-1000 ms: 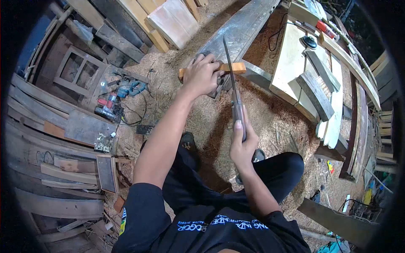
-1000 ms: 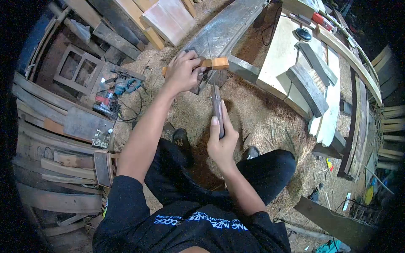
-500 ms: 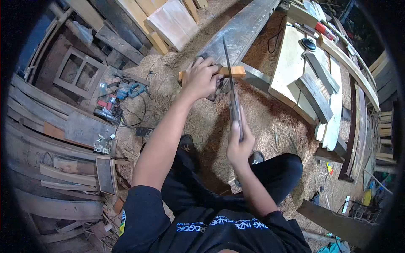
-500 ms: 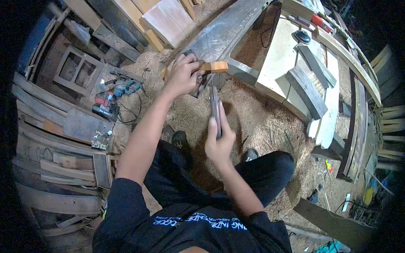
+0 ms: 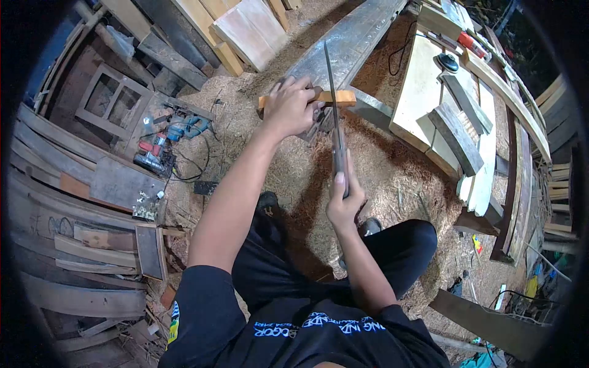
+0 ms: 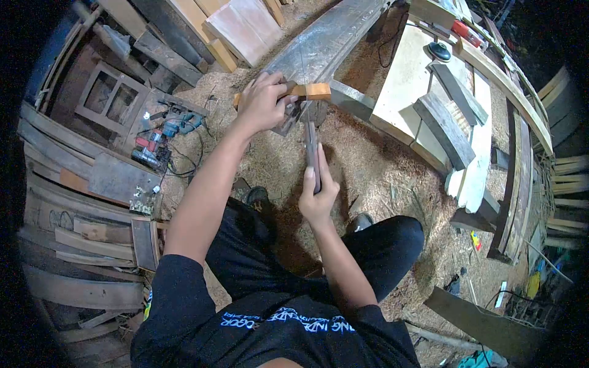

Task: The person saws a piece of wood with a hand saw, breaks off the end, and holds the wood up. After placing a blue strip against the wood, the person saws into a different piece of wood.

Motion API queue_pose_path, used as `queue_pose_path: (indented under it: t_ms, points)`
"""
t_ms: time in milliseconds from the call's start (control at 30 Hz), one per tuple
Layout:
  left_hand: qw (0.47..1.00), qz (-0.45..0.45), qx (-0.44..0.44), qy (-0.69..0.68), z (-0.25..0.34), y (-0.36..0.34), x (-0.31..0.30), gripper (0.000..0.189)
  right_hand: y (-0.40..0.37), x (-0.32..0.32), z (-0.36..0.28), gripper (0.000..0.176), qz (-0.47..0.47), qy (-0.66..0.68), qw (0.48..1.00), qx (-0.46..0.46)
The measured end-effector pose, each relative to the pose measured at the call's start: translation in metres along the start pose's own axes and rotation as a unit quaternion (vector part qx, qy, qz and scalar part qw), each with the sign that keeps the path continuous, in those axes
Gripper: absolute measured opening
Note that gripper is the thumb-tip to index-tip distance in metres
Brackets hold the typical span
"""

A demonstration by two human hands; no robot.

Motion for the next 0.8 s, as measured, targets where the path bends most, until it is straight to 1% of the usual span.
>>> queue_pose_path:
  t_ms: [67,100,133,233,333,400,433,500,567,667,700,733,767,800]
  points:
    - [1.000,-0.007,-0.001,-0.005,-0.001,0.001,0.001,0.020,-0.030,-0.003,0.033,0.051,0.018,0.042,0.997,-0.065]
    - [1.000,-0.015,-0.003,-0.011,-0.001,0.001,0.001,0.019,-0.049,-0.007,0.042,0.058,0.017,0.039,0.992,-0.116]
    - [1.000,-0.016,-0.004,-0.010,-0.001,0.002,0.000,0.019,-0.065,-0.015,0.043,0.060,0.006,0.033,0.993,-0.113]
    - [0.999,-0.041,-0.008,-0.035,0.000,-0.002,0.002,0.022,-0.078,-0.017,0.047,0.060,0.027,0.023,0.993,-0.110]
    - [0.999,-0.016,-0.025,-0.017,0.002,0.007,0.005,0.021,-0.069,-0.005,0.040,0.061,0.038,0.023,0.995,-0.094]
    - [1.000,0.001,-0.008,-0.003,-0.001,0.004,0.003,0.020,-0.073,0.001,0.030,0.061,0.055,0.025,0.994,-0.092]
    - [1.000,-0.007,-0.014,-0.002,-0.001,0.001,0.001,0.020,-0.075,-0.001,0.019,0.061,0.053,0.041,0.996,-0.053]
    - [0.998,-0.051,-0.022,-0.034,0.000,0.004,0.000,0.021,-0.071,-0.017,0.004,0.057,0.028,0.032,0.999,-0.028]
    - [0.999,-0.040,-0.013,-0.035,-0.003,0.004,0.002,0.021,-0.058,-0.028,-0.003,0.051,0.006,0.050,0.999,-0.006]
    - [0.999,-0.015,0.003,-0.030,-0.005,0.000,0.009,0.023,-0.007,-0.017,-0.014,0.050,-0.002,0.050,0.998,0.023]
    - [1.000,-0.001,0.010,-0.017,-0.006,0.002,0.008,0.024,0.008,-0.009,-0.011,0.050,-0.003,0.049,0.999,0.020]
    - [1.000,0.002,0.008,-0.017,-0.005,0.002,0.006,0.024,0.019,0.000,-0.005,0.050,0.001,0.057,0.998,-0.016]
    - [1.000,-0.011,0.007,-0.009,-0.005,0.001,0.004,0.022,0.023,0.005,0.000,0.050,0.005,0.066,0.997,-0.050]
    - [1.000,-0.023,0.008,-0.002,-0.005,0.002,0.003,0.022,0.020,0.006,0.008,0.050,0.005,0.067,0.996,-0.051]
Point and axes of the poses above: each hand's wrist, its own y-axis towards the middle knuckle, its own x-axis out of the palm, z = x × y, the point moved 2 cm from there along y, towards the middle knuckle, and after that the axes turned 8 degrees about y, right-handed, at the moved point
